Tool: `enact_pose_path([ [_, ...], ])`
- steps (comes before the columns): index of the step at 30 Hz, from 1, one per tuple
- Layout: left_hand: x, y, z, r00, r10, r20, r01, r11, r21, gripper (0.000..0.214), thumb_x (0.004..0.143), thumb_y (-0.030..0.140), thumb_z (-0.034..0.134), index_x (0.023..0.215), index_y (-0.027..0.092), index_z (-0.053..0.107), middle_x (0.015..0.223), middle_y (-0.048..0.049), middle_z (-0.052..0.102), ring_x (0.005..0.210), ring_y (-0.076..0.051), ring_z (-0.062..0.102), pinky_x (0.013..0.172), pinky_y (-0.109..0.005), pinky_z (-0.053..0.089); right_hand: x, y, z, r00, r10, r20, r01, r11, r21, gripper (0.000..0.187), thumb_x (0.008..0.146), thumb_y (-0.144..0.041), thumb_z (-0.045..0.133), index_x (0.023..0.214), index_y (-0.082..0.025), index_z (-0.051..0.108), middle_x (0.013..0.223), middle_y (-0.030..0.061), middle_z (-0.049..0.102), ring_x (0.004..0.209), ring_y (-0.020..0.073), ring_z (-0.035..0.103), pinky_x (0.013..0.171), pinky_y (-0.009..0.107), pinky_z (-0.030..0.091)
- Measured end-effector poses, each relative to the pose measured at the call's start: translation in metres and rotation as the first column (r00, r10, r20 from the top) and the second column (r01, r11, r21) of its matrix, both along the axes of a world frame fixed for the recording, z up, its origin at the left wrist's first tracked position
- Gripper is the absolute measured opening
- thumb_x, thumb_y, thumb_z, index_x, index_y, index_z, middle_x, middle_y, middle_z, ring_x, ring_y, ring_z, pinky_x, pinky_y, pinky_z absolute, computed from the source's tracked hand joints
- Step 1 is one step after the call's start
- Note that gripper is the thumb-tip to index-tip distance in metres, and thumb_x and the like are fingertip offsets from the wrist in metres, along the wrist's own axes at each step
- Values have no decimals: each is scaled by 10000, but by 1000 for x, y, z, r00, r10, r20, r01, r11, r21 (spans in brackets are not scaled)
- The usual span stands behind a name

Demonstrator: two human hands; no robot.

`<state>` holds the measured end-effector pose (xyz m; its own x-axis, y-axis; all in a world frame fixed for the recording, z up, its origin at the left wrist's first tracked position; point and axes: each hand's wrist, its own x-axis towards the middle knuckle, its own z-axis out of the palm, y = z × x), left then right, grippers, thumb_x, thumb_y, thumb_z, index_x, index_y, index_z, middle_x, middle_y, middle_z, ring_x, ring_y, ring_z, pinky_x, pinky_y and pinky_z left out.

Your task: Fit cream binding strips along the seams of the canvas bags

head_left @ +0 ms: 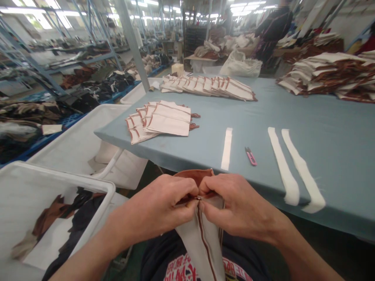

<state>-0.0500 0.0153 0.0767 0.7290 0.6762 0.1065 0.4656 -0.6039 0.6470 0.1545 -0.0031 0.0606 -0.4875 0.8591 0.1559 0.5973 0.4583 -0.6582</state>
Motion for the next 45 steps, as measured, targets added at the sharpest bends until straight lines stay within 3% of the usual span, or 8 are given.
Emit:
enact_pose_path([
  [8, 4, 8, -15, 1000, 5, -23, -2, 993, 116, 171, 769, 5, 537, 751, 175, 524, 708, 55, 552, 622, -89, 484, 590, -218, 332, 0, 6, -9, 999, -42, -18, 40, 992, -118, 99, 759, -111, 556, 693, -180, 584, 709, -8, 657, 641, 131, 536, 620, 273, 293],
  [15, 0, 14, -48, 996, -80, -47, 93, 905, 415, 242, 1009, 99, 429, 816, 173, 555, 757, 0, 601, 664, -120, 537, 600, -221, 410, 4, 15, -25, 991, -101, -87, 73, 958, -277, 152, 766, -130, 539, 642, -192, 477, 643, -42, 524, 627, 119, 462, 617, 267, 278],
  [22, -4, 15, -50, 987, -157, -25, 148, 848, 509, 264, 1065, 122, 362, 1038, 165, 621, 847, -30, 688, 729, -133, 623, 620, -216, 466, 12, 21, -43, 831, -121, -543, -296, 730, -615, 161, 752, -329, 586, 718, -193, 505, 668, -43, 446, 611, 111, 376, 535, 224, 295],
  [29, 1, 5, -46, 982, -110, -153, 173, 849, 500, 241, 1070, 123, 371, 1160, 153, 592, 906, -44, 685, 781, -157, 623, 653, -241, 472, 12, 19, -52, 721, -240, -650, -383, 644, -662, 201, 750, -362, 604, 706, -192, 506, 609, -60, 422, 531, 84, 332, 485, 204, 258],
  [34, 2, -2, -53, 993, -112, -30, 113, 876, 470, 228, 1003, 74, 468, 1177, 167, 582, 922, -49, 699, 794, -160, 650, 665, -235, 502, 12, 14, -42, 783, -212, -584, -289, 708, -644, 166, 716, -332, 585, 692, -191, 501, 610, -60, 421, 555, 88, 341, 504, 209, 271],
  [38, 3, -7, -37, 975, -14, 221, -39, 972, 232, 320, 906, 26, 570, 1170, 205, 551, 962, 3, 714, 836, -112, 669, 765, -191, 513, 12, 5, -24, 854, -142, -500, -145, 859, -492, 99, 717, -267, 527, 664, -205, 470, 597, -64, 400, 549, 94, 333, 500, 224, 262],
  [42, 1, -3, -16, 994, 2, 109, -2, 1000, 1, 84, 976, 144, 554, 987, 207, 608, 844, 36, 681, 727, -103, 619, 697, -198, 466, 10, -4, -13, 931, -91, -352, -1, 968, -253, 103, 725, -162, 507, 639, -205, 469, 586, -60, 462, 541, 95, 392, 524, 238, 282],
  [45, -1, 2, -16, 994, -107, 36, 106, 993, 44, 260, 1075, 229, 421, 898, 185, 606, 782, 14, 667, 705, -120, 612, 673, -226, 446, 9, -8, -16, 958, -61, -282, 34, 994, -101, 83, 714, -132, 521, 671, -203, 514, 587, -64, 482, 537, 97, 410, 550, 250, 297],
])
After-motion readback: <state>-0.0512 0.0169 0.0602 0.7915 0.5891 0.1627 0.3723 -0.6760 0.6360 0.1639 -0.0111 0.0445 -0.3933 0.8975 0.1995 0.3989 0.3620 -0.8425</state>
